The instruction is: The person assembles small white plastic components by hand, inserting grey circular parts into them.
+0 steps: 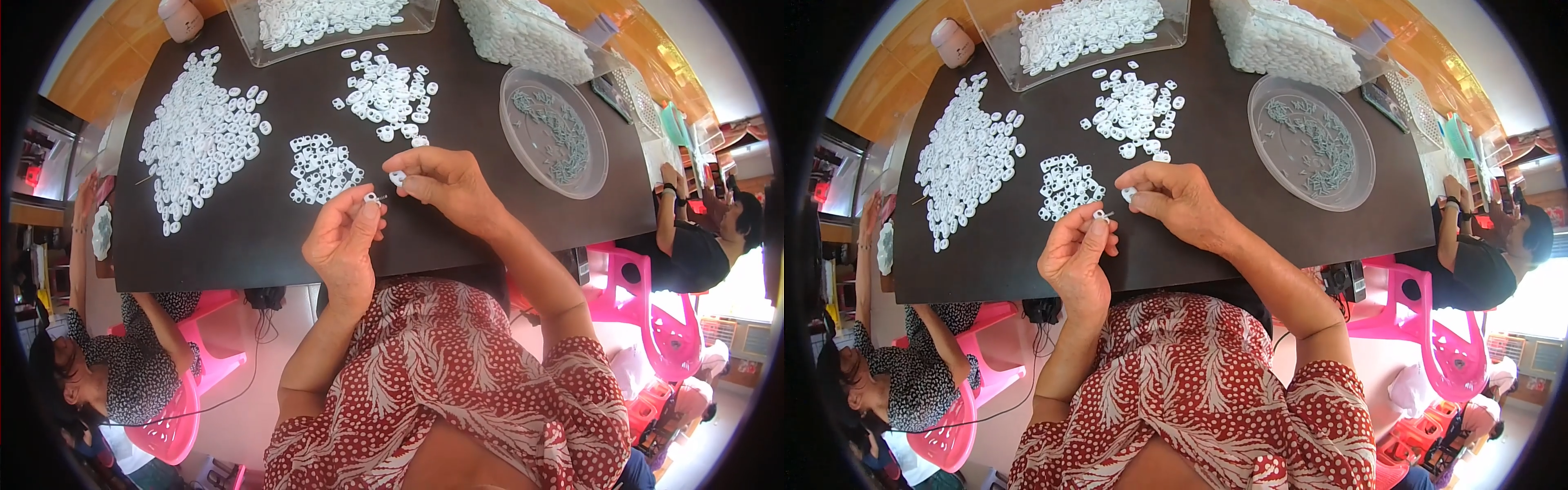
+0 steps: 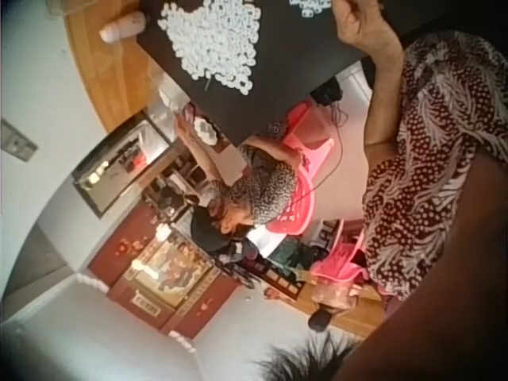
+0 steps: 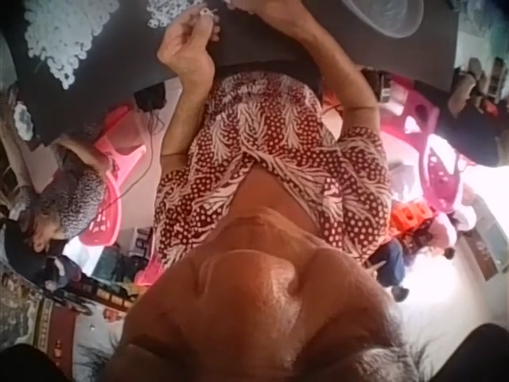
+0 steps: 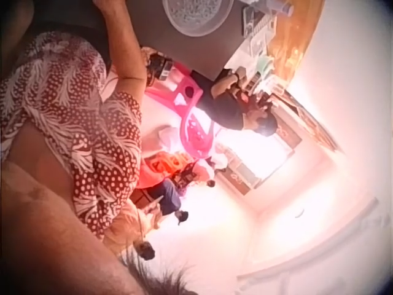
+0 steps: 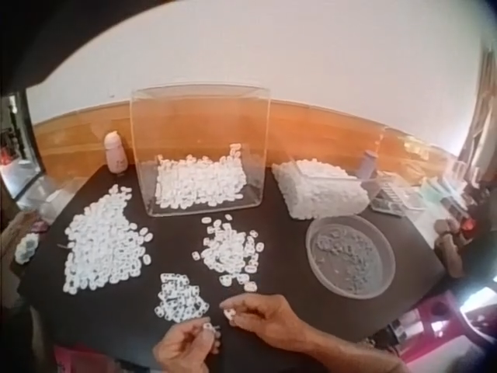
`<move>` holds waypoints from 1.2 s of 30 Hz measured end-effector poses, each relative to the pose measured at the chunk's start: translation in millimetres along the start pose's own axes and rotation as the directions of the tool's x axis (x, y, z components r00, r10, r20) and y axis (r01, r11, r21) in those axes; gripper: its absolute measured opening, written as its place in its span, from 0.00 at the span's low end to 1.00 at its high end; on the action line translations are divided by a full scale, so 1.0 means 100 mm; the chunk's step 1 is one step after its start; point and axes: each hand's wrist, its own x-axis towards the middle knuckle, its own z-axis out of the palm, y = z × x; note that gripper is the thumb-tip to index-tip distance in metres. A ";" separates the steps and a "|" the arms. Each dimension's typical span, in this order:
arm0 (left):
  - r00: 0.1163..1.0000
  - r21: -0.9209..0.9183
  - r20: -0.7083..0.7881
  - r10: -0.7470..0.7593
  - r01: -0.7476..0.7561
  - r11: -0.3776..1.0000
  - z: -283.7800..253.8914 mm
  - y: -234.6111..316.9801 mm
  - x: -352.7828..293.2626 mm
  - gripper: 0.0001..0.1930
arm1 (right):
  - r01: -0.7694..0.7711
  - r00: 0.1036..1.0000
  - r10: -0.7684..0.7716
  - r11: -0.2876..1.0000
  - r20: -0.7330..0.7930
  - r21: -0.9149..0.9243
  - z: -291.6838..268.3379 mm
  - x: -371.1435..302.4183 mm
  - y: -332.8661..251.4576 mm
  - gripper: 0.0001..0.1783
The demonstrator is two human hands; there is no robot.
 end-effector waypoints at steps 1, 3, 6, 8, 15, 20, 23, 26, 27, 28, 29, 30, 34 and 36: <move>1.000 0.001 0.000 -0.001 0.001 1.000 0.00 0.00 0.00 0.10 | 0.000 1.000 0.000 1.000 0.010 -0.001 0.00 -0.01 -0.01 0.11; 1.000 -0.028 0.020 -0.006 0.007 1.000 0.00 -0.01 -0.01 0.10 | -0.001 1.000 0.001 1.000 0.019 -0.001 0.00 -0.03 0.00 0.11; 1.000 -0.043 0.022 -0.006 0.007 0.999 0.02 -0.02 -0.02 0.10 | -0.054 0.997 0.053 0.998 0.053 0.018 0.01 -0.06 0.03 0.10; 1.000 -0.041 0.012 0.000 0.000 0.999 0.03 0.01 -0.03 0.10 | -0.032 0.999 0.031 0.998 0.010 0.058 0.06 -0.08 0.02 0.09; 0.999 -0.001 0.041 -0.031 0.031 1.000 -0.03 -0.02 -0.04 0.11 | -0.067 0.996 0.073 0.991 -0.055 0.114 0.15 -0.11 -0.05 0.07; 0.995 -0.003 0.051 -0.085 0.085 0.996 -0.02 0.04 -0.05 0.10 | -0.023 0.999 0.025 0.996 -0.026 0.089 0.10 -0.11 0.00 0.08; 0.997 -0.004 0.036 -0.069 0.069 0.998 -0.01 0.05 -0.05 0.10 | -0.057 0.996 0.063 0.992 -0.058 0.113 0.10 -0.11 0.01 0.08; 0.998 0.013 0.022 -0.062 0.062 0.998 0.00 0.06 -0.06 0.10 | -0.095 0.988 0.118 0.973 -0.097 0.212 0.14 -0.11 -0.01 0.09; 0.997 0.034 0.019 -0.081 0.081 0.996 0.00 0.06 -0.07 0.10 | -0.096 0.988 0.118 0.972 -0.096 0.213 0.14 -0.11 -0.01 0.09; 0.997 0.035 0.017 -0.081 0.081 0.996 0.00 0.06 -0.07 0.10 | -0.114 0.986 0.137 0.970 -0.095 0.216 0.14 -0.11 -0.01 0.09; 0.996 0.027 0.018 -0.089 0.089 0.996 -0.01 0.05 -0.07 0.10 | -0.133 0.983 0.157 0.966 -0.095 0.220 0.14 -0.11 0.00 0.09; 0.995 0.020 0.018 -0.097 0.096 0.995 -0.01 0.04 -0.06 0.09 | -0.133 0.983 0.158 0.966 -0.095 0.221 0.14 -0.11 0.00 0.09; 0.994 0.040 0.004 -0.107 0.107 0.994 0.00 0.05 -0.06 0.08 | -0.118 0.983 0.147 0.964 -0.107 0.238 0.15 -0.11 0.00 0.10; 0.992 0.021 0.018 -0.122 0.122 0.992 0.00 0.05 -0.07 0.07 | -0.110 0.984 0.140 0.965 -0.111 0.237 0.16 -0.11 0.00 0.09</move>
